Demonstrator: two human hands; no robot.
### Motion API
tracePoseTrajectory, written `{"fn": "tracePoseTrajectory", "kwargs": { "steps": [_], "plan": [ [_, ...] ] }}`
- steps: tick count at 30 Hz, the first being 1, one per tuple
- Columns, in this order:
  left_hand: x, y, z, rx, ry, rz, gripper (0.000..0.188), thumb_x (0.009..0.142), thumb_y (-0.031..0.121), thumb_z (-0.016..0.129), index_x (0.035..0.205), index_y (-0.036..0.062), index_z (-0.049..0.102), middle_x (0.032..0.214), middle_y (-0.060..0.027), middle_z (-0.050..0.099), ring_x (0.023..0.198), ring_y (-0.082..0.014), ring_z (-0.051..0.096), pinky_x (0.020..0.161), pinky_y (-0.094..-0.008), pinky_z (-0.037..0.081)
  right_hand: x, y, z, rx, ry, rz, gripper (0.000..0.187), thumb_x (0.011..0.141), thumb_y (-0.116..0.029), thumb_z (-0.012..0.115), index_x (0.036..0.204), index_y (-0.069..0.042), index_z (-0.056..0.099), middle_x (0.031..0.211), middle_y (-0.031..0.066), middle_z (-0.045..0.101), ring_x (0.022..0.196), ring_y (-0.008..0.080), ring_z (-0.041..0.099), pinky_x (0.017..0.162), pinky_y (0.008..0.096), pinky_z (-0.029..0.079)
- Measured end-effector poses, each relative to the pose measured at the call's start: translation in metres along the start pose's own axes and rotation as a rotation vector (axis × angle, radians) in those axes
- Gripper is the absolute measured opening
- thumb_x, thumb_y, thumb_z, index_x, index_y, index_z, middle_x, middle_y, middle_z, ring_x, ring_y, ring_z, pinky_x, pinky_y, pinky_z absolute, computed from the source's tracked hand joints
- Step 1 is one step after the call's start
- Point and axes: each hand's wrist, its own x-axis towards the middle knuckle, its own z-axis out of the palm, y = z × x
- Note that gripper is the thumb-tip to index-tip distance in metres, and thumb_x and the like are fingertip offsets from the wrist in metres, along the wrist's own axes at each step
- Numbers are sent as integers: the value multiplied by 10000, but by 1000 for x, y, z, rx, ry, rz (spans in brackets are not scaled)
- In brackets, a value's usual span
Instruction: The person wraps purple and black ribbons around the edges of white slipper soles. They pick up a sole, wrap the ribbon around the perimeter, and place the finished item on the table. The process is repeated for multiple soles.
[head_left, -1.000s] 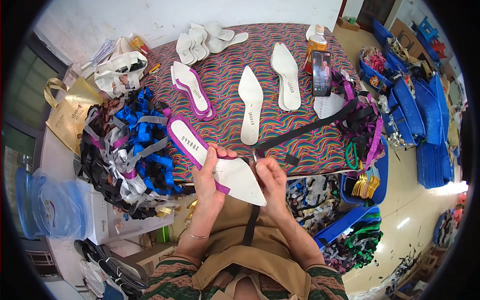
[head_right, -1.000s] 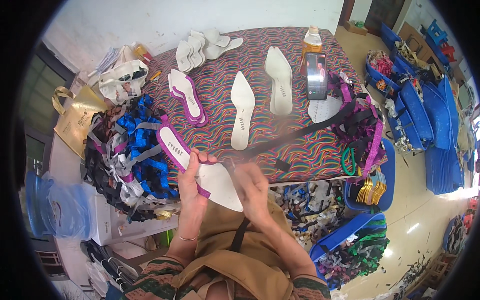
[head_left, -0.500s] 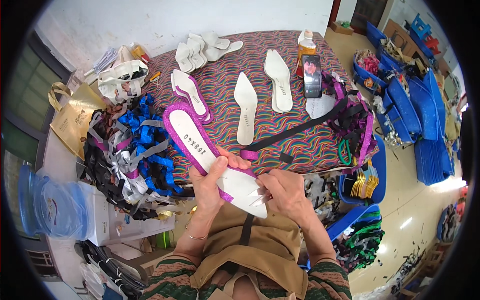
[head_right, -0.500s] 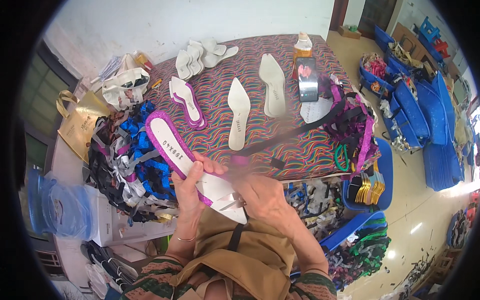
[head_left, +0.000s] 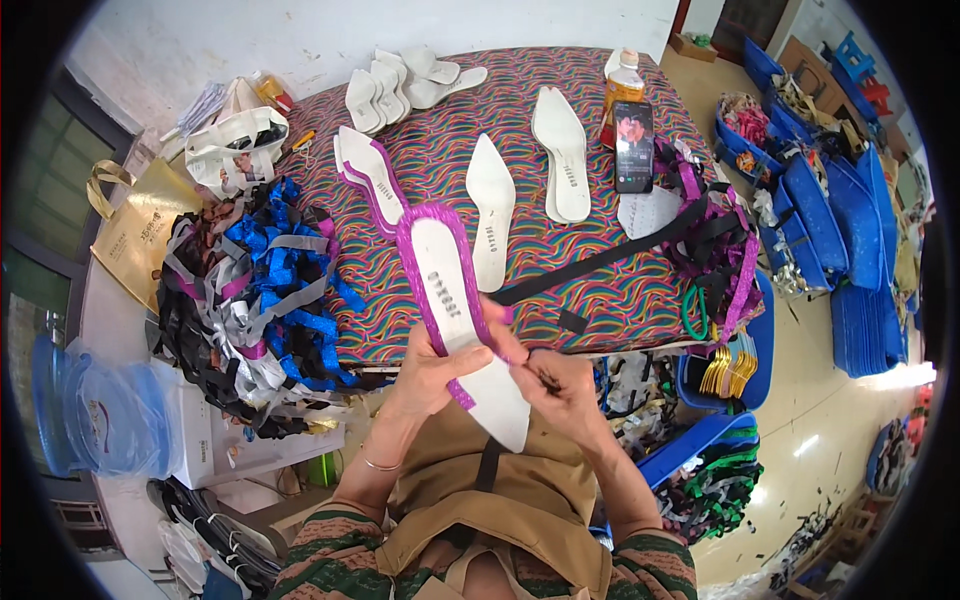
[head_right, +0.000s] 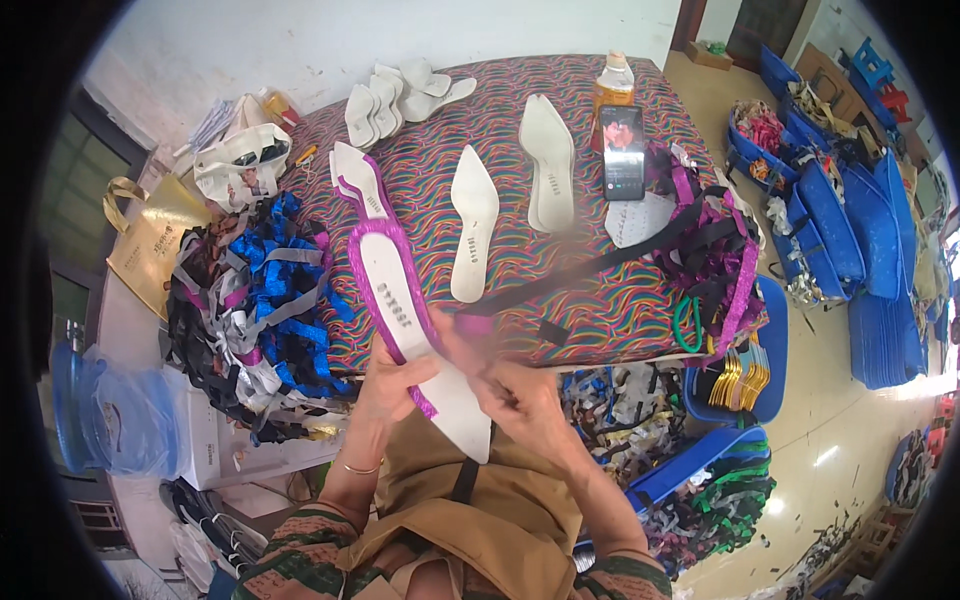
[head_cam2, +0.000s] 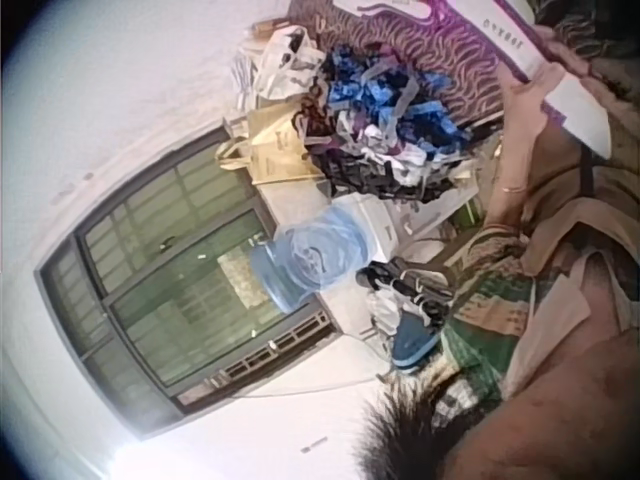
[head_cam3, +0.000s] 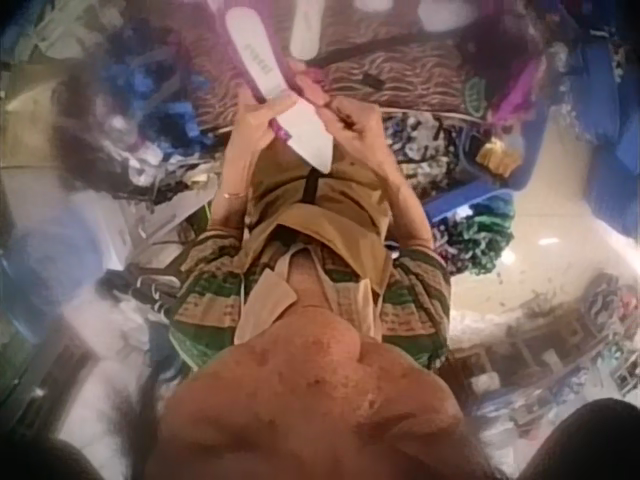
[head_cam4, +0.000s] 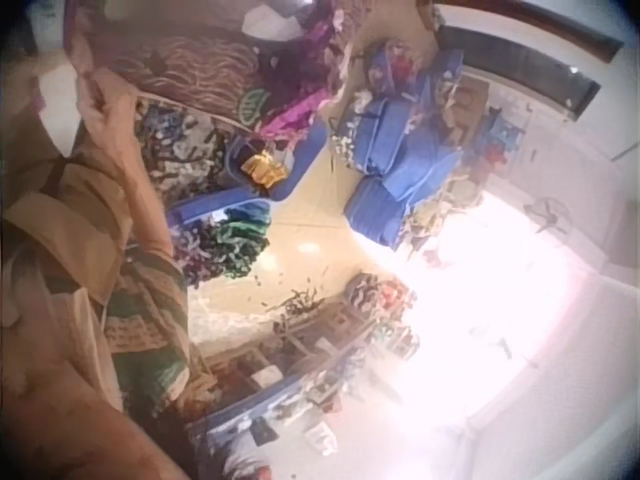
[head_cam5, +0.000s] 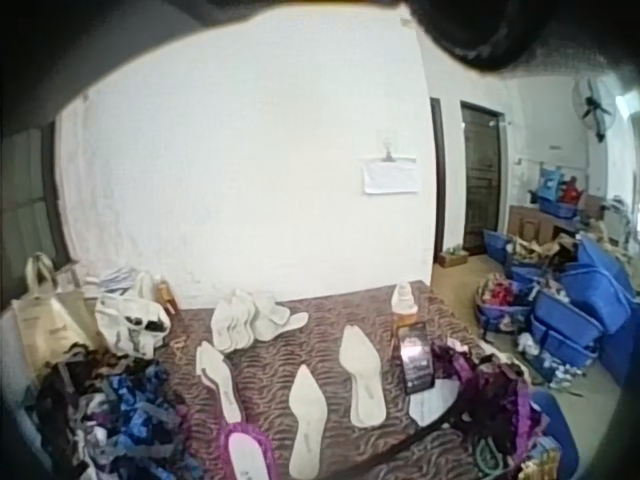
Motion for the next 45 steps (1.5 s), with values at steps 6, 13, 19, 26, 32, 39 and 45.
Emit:
{"fn": "tracePoseTrajectory", "kwargs": {
  "steps": [6, 13, 19, 26, 32, 39, 45],
  "plan": [
    [-5, -2, 3, 330, 94, -149, 119, 864, -43, 550, 763, -57, 612, 723, -133, 624, 704, -242, 651, 695, -385, 549, 17, 10, -31, 108, 32, -9, 238, 831, -141, 563, 652, 13, 586, 602, 18, 551, 524, 61, 450, 485, 245, 347],
    [-22, -22, 7, 391, -17, -262, 165, 918, 121, 646, 948, -40, 673, 783, -68, 683, 732, -123, 642, 657, -274, 520, 107, -41, -59, -318, -217, -382, 232, 813, -102, 715, 680, 4, 557, 542, 74, 399, 486, 140, 388, 468, 299, 305],
    [-20, -15, 18, 538, 37, -278, 161, 940, 102, 610, 972, -47, 664, 791, -72, 684, 725, -119, 642, 644, -263, 521, 71, -16, -15, 367, 242, 50, 187, 868, -116, 687, 741, 2, 618, 644, 30, 596, 565, 87, 536, 520, 275, 414],
    [-24, -26, 1, 325, 224, -332, 420, 1017, 310, 447, 941, -36, 672, 761, -69, 677, 661, -105, 624, 589, -241, 491, 33, 2, 16, 699, 248, 339, 138, 881, -5, 649, 1014, 3, 613, 802, 2, 632, 676, 34, 573, 567, 205, 446],
    [-14, -27, -10, 429, 357, -335, 412, 1010, 299, 475, 831, -6, 687, 669, -41, 638, 518, -88, 546, 462, -244, 396, 22, 10, 24, 660, 168, 194, 258, 855, -11, 683, 1090, 11, 579, 810, -10, 592, 673, 42, 543, 556, 216, 416],
    [-1, -27, 3, -9, 43, -567, 454, 1003, 360, 429, 826, -22, 599, 671, -195, 638, 543, -324, 652, 485, -425, 554, 50, 22, -11, 948, 200, 365, 306, 968, -255, 530, 1139, -6, 578, 843, 14, 577, 689, 92, 519, 616, 247, 424],
    [13, -55, 7, -169, -199, -526, 741, 922, 687, 331, 1035, -15, 540, 698, -149, 599, 567, -277, 622, 550, -351, 517, 76, 28, -14, 946, 354, 187, 299, 969, -311, 581, 820, -52, 565, 659, -33, 529, 541, 20, 449, 469, 219, 411]
  ]
}}
